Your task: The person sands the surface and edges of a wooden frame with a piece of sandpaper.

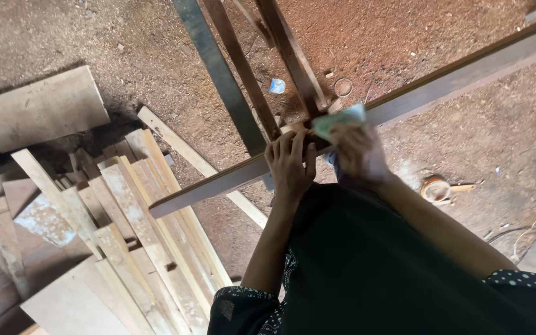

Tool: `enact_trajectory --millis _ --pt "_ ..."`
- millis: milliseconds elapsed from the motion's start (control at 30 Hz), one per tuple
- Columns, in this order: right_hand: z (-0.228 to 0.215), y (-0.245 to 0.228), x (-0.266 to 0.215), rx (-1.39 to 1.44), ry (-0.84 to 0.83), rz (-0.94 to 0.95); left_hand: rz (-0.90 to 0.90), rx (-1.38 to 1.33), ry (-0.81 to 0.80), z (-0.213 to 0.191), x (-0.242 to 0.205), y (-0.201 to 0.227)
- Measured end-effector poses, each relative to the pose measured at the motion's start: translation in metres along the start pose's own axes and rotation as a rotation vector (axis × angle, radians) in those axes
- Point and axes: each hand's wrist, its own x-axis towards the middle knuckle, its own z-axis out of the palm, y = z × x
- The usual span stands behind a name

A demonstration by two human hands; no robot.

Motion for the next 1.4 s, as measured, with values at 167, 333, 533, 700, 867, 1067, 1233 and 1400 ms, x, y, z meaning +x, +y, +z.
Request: enact_trajectory --millis 167,333,533,700,867,1067,1233,1400 --pt "-0.035 0.03 0.012 0.021 -0.105 0.172 -0.084 0.248 0.019 0.037 0.002 0.006" --pt "-0.032 0.017 0.003 0.102 -0.297 0.027 -0.158 0.245 0.038 0.057 -0.003 -0.013" --pt "-0.036 0.043 0.015 0.056 -0.243 0.148 -0.116 0.296 0.123 0.047 0.003 -0.004" --pt "-0.018 0.025 -0.003 0.085 -0.26 -0.03 -0.115 0.261 0.185 0.054 0.007 -0.008" --pt "-0.027 0.043 -0.015 0.005 -0.087 0.144 -0.085 0.289 0.218 0.049 -0.002 -0.003" --pt "-0.016 0.029 -0.004 -0.014 -0.079 0.08 -0.056 0.232 0.23 0.037 0.019 0.007" --pt "-0.025 0.032 -0.002 -0.105 -0.025 0.248 -0.037 0.163 0.152 0.024 0.014 0.013" --pt "-0.024 0.009 0.0 -0.088 -0.027 0.024 -0.016 0.142 0.138 0.022 0.015 0.012"
